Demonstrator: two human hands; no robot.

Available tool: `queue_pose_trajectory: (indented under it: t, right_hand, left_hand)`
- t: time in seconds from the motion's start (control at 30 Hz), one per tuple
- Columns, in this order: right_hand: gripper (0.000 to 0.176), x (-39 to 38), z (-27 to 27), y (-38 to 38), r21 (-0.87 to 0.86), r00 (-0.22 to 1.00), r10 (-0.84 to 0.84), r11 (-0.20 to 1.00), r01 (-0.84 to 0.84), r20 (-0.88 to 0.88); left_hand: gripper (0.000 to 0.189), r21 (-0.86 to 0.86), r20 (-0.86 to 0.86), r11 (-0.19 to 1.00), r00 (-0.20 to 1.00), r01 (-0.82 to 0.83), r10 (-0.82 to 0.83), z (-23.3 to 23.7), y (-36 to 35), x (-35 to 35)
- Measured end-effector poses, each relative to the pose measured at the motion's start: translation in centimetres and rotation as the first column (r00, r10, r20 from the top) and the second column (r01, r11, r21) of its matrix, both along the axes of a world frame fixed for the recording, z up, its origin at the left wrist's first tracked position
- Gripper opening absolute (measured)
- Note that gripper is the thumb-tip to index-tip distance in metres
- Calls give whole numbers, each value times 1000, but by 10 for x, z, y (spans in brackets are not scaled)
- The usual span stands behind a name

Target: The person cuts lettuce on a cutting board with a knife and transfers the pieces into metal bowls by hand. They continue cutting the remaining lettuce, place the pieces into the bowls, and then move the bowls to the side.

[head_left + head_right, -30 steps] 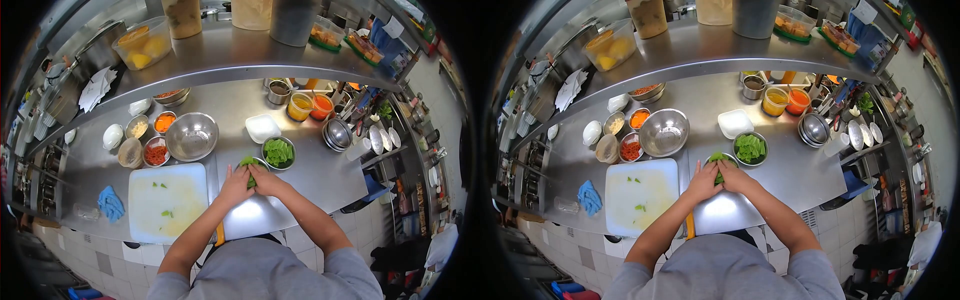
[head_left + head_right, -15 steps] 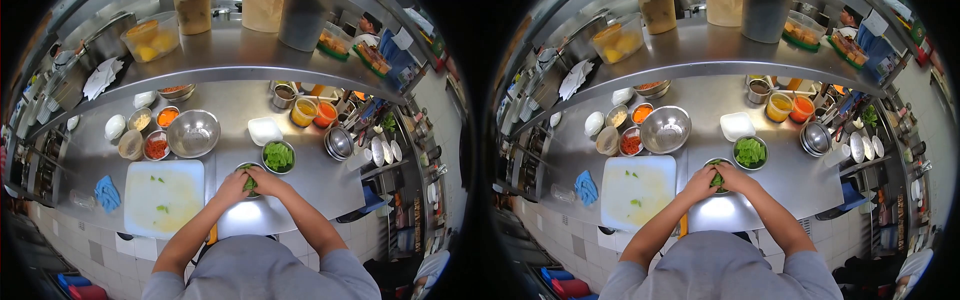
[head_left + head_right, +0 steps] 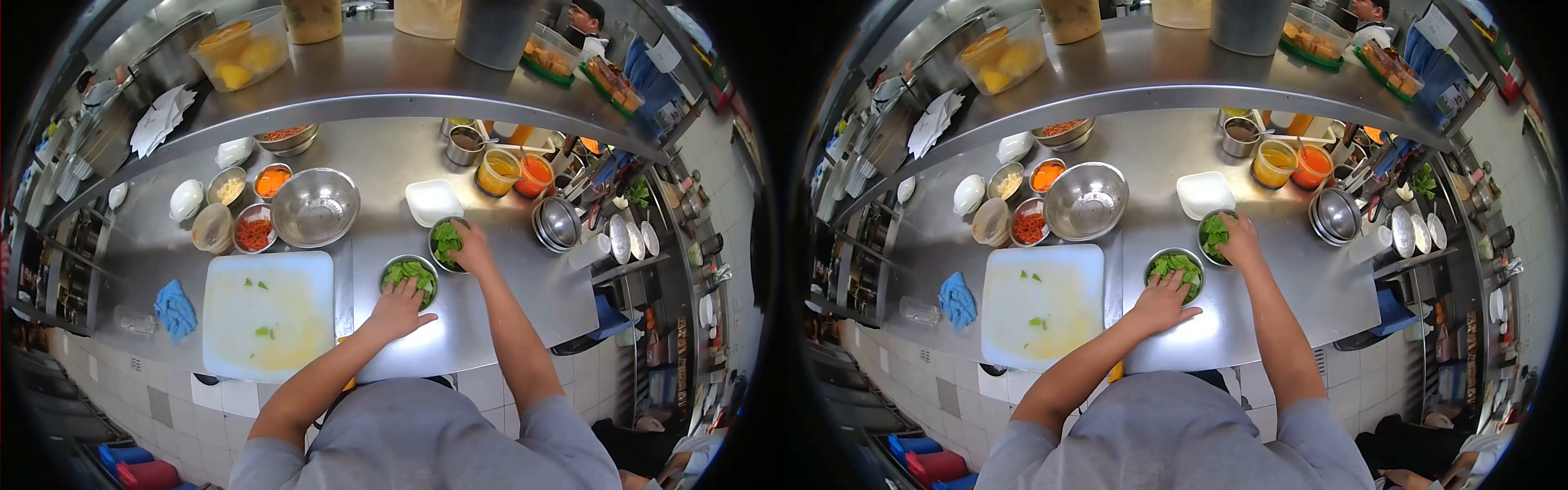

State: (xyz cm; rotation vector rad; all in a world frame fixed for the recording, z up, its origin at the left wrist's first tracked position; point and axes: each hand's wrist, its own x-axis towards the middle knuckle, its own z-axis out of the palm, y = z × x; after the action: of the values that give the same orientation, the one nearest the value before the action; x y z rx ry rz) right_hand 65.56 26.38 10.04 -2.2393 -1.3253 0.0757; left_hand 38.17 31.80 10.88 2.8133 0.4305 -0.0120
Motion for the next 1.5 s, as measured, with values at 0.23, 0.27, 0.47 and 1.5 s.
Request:
queue_pose_trajectory:
  t: [0.23, 0.27, 0.47, 1.5]
  right_hand:
    - [69, -3, -26, 35, -553, 999, -22, 833, 2, -29]
    - [64, -5, -24, 34, -554, 999, -20, 833, -6, -40]
    - [64, 1, -47, 30, -436, 1000, -7, 900, 15, 22]
    - [51, -2, -15, -13, -80, 984, 95, 991, -108, -150]
  left_hand:
    - [48, -294, 233, 955, 966, -41, 113, 16, 7, -12]
    - [48, -296, 232, 954, 966, -43, 115, 16, 6, -19]
    - [35, -271, 541, 960, 814, -71, 213, 20, 18, -52]
    - [67, -51, 463, 997, 884, -52, 69, 33, 19, -19]
